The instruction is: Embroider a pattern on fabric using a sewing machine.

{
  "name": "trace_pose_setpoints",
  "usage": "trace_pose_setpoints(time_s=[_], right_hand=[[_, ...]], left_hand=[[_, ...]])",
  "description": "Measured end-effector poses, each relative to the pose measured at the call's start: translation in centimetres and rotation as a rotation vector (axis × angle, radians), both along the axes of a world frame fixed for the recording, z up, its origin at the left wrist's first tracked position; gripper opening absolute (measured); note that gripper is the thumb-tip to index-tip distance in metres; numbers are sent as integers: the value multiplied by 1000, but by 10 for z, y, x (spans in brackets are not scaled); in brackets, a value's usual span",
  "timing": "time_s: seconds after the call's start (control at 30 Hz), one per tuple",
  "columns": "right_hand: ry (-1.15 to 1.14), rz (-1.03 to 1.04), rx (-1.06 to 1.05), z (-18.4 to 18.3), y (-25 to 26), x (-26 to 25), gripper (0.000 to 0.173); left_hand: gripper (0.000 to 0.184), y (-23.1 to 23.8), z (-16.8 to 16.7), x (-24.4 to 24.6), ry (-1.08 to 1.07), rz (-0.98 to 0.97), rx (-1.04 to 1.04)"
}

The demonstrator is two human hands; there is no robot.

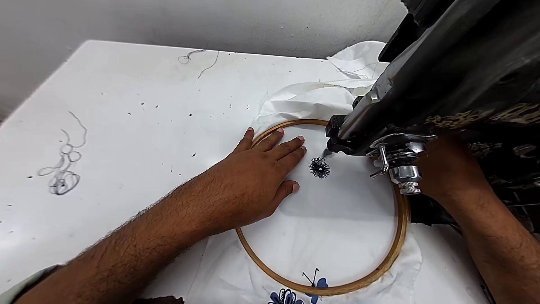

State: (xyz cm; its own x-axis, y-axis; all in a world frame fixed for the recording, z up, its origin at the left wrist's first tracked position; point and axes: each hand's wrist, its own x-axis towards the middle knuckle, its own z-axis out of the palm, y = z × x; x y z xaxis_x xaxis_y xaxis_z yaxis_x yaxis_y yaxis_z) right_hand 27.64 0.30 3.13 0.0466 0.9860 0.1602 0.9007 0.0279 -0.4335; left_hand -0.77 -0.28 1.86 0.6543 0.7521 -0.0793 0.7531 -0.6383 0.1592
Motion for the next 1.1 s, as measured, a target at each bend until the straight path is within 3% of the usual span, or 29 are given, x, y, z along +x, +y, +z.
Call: trace_pose_setpoints(time_s=[0.57, 1.1], right_hand=[[3, 57, 101, -10, 7, 4, 13], [8, 16, 27, -5, 3, 3, 18]], left_hand=[[62, 4, 1, -3, 7, 11, -7], [62, 1, 1, -1, 5, -3, -14]])
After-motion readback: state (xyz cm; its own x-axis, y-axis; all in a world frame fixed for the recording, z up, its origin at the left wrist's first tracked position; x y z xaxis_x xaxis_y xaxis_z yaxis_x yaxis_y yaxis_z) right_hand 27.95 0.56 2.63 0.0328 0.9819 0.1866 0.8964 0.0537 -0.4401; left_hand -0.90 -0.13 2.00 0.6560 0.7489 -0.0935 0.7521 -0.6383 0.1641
